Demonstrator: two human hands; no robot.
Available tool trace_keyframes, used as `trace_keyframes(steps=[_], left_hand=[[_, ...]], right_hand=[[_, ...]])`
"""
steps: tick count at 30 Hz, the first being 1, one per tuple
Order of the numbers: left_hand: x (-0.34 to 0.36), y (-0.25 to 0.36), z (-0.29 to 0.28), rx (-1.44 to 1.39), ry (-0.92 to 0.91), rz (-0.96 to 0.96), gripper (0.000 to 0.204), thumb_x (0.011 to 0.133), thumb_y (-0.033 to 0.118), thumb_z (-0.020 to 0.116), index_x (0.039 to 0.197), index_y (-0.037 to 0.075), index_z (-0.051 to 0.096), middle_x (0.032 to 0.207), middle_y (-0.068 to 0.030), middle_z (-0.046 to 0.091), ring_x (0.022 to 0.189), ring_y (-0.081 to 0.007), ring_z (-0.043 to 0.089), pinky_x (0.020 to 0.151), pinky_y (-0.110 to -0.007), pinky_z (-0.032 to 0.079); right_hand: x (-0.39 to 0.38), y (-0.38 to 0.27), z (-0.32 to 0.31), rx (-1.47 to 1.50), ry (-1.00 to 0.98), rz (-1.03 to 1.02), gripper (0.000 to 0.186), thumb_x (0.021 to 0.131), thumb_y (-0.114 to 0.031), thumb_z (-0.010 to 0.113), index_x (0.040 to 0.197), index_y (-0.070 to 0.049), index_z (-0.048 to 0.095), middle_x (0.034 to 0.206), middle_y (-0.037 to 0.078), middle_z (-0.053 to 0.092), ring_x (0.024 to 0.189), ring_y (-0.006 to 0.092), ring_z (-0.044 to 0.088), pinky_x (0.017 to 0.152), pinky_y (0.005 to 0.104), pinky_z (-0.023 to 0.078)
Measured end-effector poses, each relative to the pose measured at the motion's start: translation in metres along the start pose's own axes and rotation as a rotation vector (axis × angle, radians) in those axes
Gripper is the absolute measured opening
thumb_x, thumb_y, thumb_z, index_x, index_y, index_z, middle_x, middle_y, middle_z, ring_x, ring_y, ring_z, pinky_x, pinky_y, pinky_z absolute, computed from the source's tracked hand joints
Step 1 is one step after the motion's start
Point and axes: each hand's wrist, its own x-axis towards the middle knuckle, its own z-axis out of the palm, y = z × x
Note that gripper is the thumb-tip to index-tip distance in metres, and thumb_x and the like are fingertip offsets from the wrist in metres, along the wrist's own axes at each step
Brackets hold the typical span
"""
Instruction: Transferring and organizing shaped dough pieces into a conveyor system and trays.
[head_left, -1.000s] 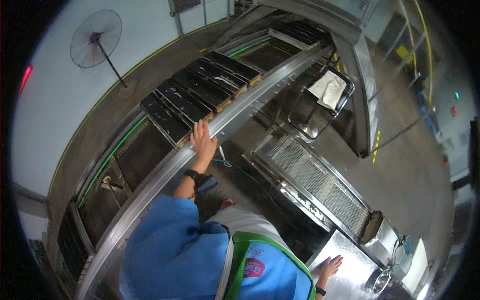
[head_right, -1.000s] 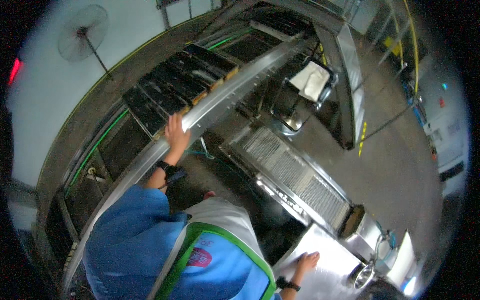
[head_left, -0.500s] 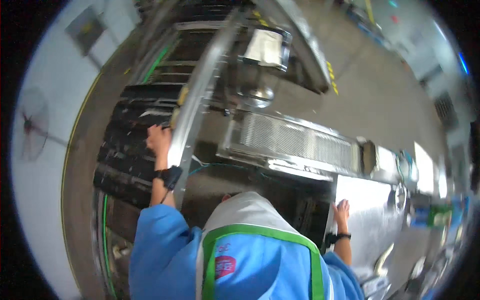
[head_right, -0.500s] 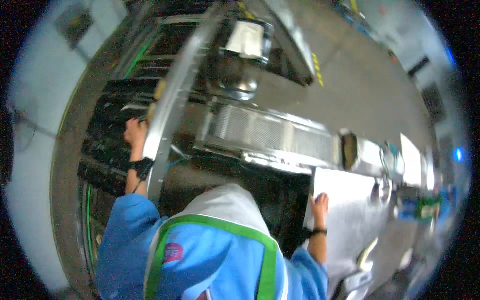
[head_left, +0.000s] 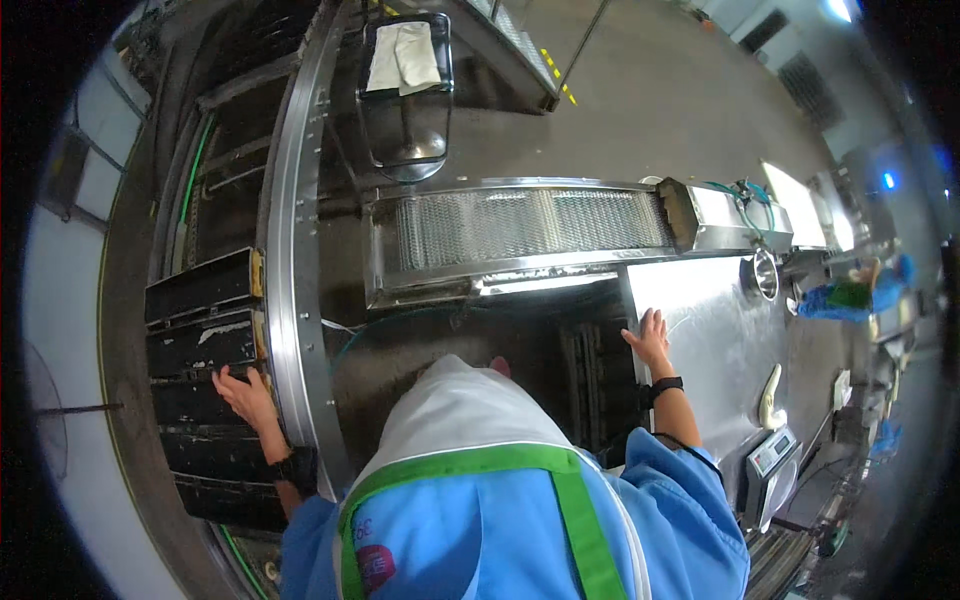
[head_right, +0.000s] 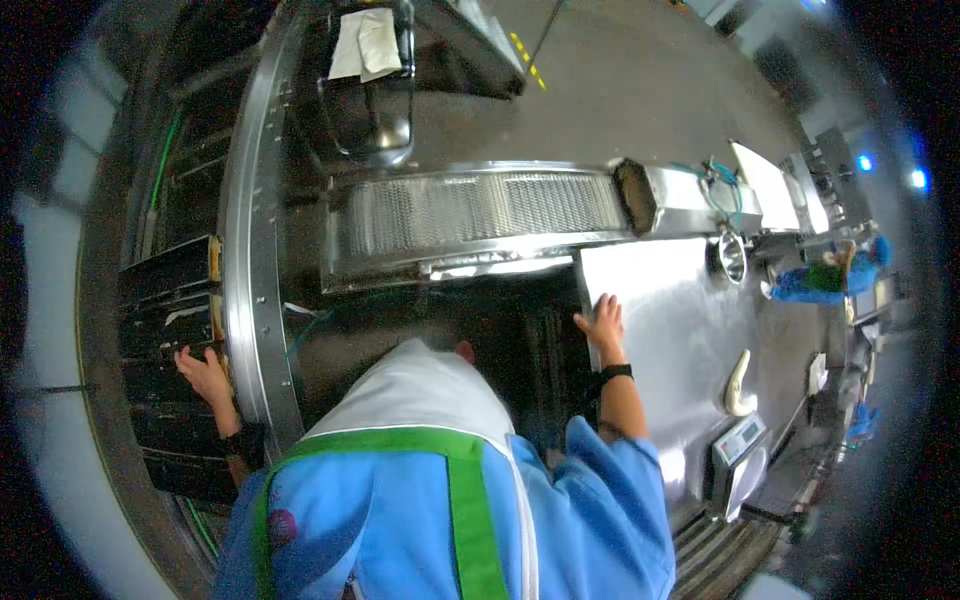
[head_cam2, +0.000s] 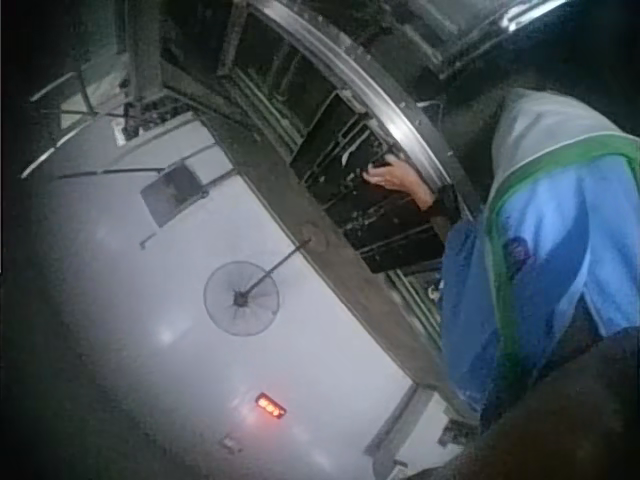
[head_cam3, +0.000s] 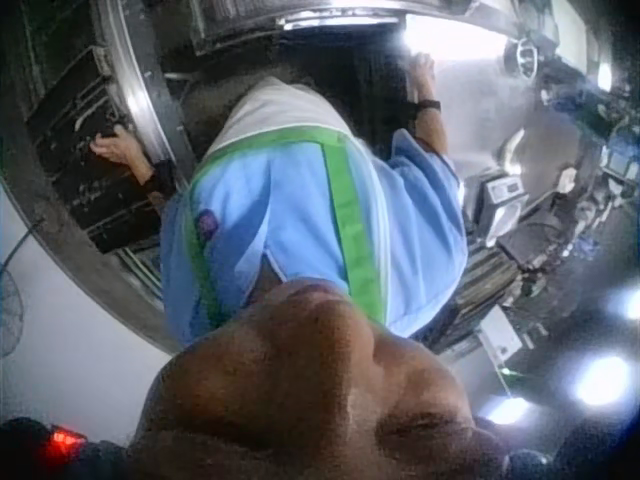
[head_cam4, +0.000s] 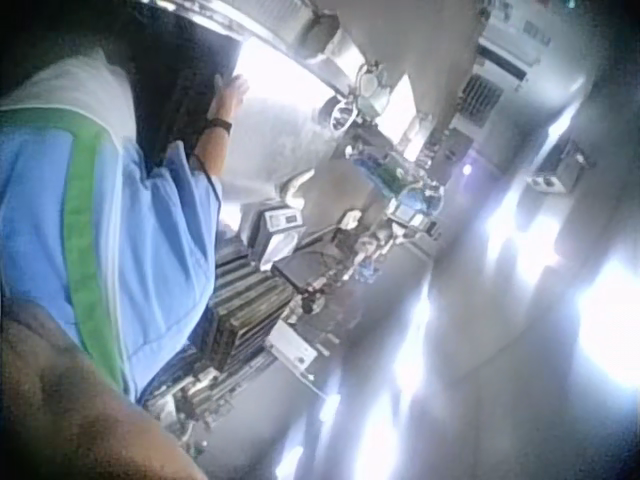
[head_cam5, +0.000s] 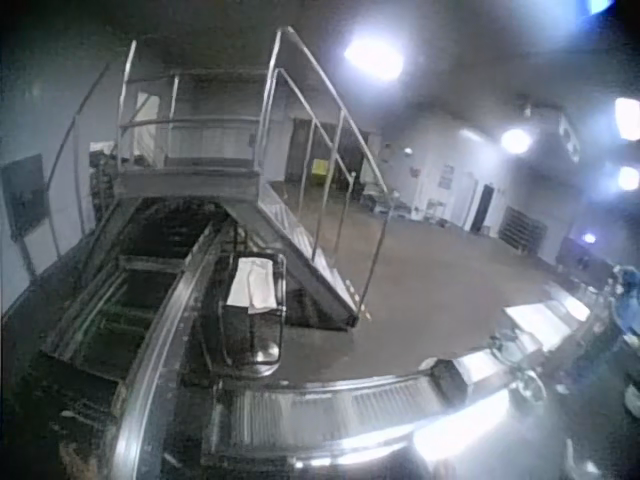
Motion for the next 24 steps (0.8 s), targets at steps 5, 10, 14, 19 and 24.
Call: trace_keyframes(steps=[5,10,14,19,24], left_hand=[[-0.025,-0.036,-0.006,0.132,-0.077,0.087,0.040,0.080,0.018,0.042,0.120,0.016,0.042,0.133,-0.0158,0.025,0.123,-0.0325,0.024,0.095,-0.045,0.026],[-0.055,-0.055,-0.027,0.085,-0.064,0.043,0.029,0.083,0.018,0.041,0.111,0.014,0.048,0.130,-0.0158,0.029,0.121,-0.0322,0.028,0.093,-0.046,0.028],[-0.067,-0.075,-0.040,0.045,-0.026,-0.079,0.021,0.084,0.018,0.045,0.102,0.012,0.052,0.126,-0.0149,0.035,0.115,-0.0318,0.034,0.090,-0.044,0.030],[-0.056,-0.066,-0.046,0.016,0.177,-0.054,0.022,0.082,0.018,0.050,0.103,0.010,0.052,0.125,-0.0148,0.036,0.114,-0.0312,0.035,0.091,-0.044,0.030],[-0.032,-0.041,-0.028,-0.051,0.209,0.153,0.028,0.082,0.021,0.050,0.106,0.008,0.050,0.129,-0.0138,0.032,0.121,-0.0305,0.028,0.095,-0.044,0.026]], right_hand=[[0.009,0.008,0.012,-0.031,0.018,-0.009,0.090,0.070,-0.055,0.056,0.135,-0.010,0.011,0.140,0.014,0.008,0.128,0.0342,0.008,0.099,0.0488,0.018],[0.011,0.001,0.010,-0.043,-0.001,0.032,0.090,0.069,-0.056,0.055,0.134,-0.010,0.013,0.140,0.014,0.009,0.128,0.0348,0.010,0.101,0.0452,0.018],[0.017,0.017,0.021,-0.006,0.008,0.015,0.095,0.068,-0.059,0.055,0.135,-0.009,0.011,0.141,0.013,0.005,0.129,0.0336,0.005,0.100,0.0485,0.018],[0.013,0.009,0.010,0.063,-0.071,0.028,0.099,0.068,-0.054,0.058,0.134,-0.002,0.005,0.138,0.024,0.006,0.127,0.0389,0.004,0.103,0.0456,0.010],[0.026,0.016,0.016,-0.009,-0.052,-0.009,0.100,0.067,-0.046,0.063,0.134,-0.003,0.003,0.136,0.027,0.007,0.127,0.0394,0.005,0.102,0.0458,0.013]])
